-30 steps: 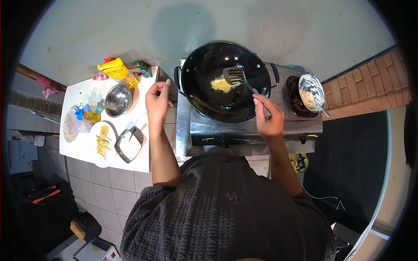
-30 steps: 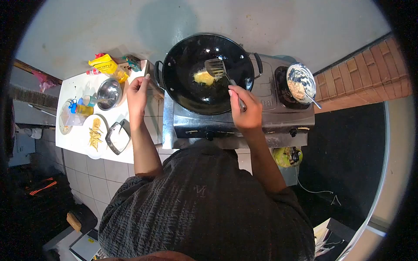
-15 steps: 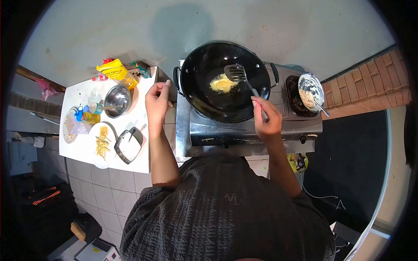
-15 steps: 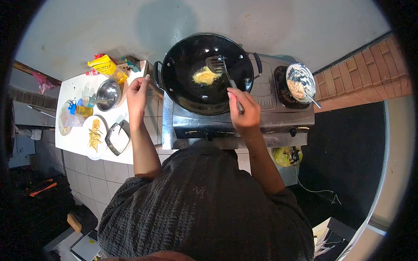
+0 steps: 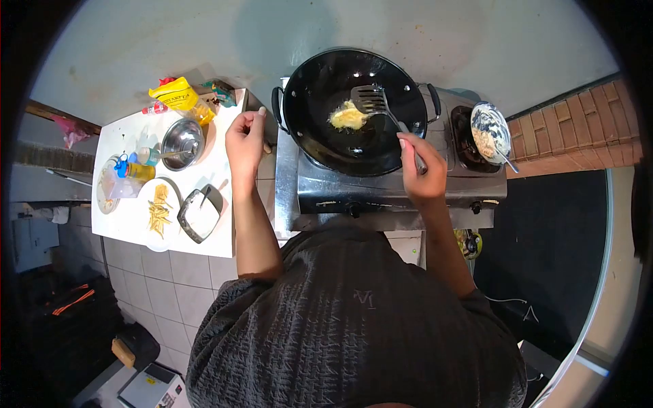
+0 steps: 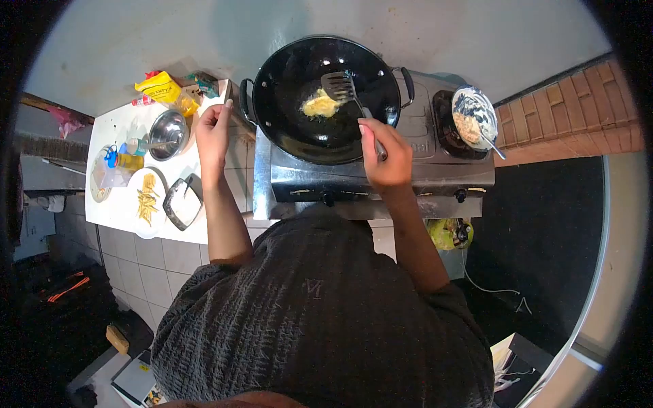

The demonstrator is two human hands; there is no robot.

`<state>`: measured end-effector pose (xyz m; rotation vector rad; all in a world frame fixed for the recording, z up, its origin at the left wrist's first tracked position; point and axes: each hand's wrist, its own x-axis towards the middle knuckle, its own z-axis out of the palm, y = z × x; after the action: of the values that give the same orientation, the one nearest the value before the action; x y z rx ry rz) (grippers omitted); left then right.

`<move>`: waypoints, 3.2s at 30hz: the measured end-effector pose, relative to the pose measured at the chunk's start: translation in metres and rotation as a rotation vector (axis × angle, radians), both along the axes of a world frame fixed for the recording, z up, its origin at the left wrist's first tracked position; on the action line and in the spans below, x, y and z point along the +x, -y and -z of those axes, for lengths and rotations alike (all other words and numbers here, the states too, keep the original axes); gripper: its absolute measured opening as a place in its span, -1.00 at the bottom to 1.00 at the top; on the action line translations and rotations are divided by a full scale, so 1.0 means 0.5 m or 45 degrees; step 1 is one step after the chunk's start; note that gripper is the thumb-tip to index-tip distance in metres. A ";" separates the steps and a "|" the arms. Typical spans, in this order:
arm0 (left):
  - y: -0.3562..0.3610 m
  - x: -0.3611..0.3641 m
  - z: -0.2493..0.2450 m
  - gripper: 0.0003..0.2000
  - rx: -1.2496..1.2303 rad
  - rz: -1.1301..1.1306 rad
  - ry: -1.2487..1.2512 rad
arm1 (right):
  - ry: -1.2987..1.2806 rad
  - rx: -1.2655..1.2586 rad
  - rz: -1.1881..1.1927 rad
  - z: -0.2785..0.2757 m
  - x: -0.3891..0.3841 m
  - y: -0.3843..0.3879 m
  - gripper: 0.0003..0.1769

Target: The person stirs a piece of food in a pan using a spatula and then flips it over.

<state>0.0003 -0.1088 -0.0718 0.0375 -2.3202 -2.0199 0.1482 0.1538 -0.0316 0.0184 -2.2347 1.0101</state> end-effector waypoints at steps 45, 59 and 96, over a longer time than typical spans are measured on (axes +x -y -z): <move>0.003 0.015 -0.014 -0.75 0.026 0.021 -0.014 | 0.120 -0.040 0.375 -0.022 -0.038 -0.030 -0.86; 0.004 0.001 0.008 -0.77 -0.029 0.025 -0.110 | 0.671 0.013 0.593 -0.034 -0.182 -0.094 -0.58; 0.012 -0.001 -0.004 -0.75 -0.020 -0.046 -0.095 | 0.304 -0.159 0.186 -0.014 -0.136 -0.014 -0.77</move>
<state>-0.0003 -0.1150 -0.0698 0.0033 -2.2739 -1.9512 0.0802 0.1605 -0.0244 -0.3317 -2.3404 1.1175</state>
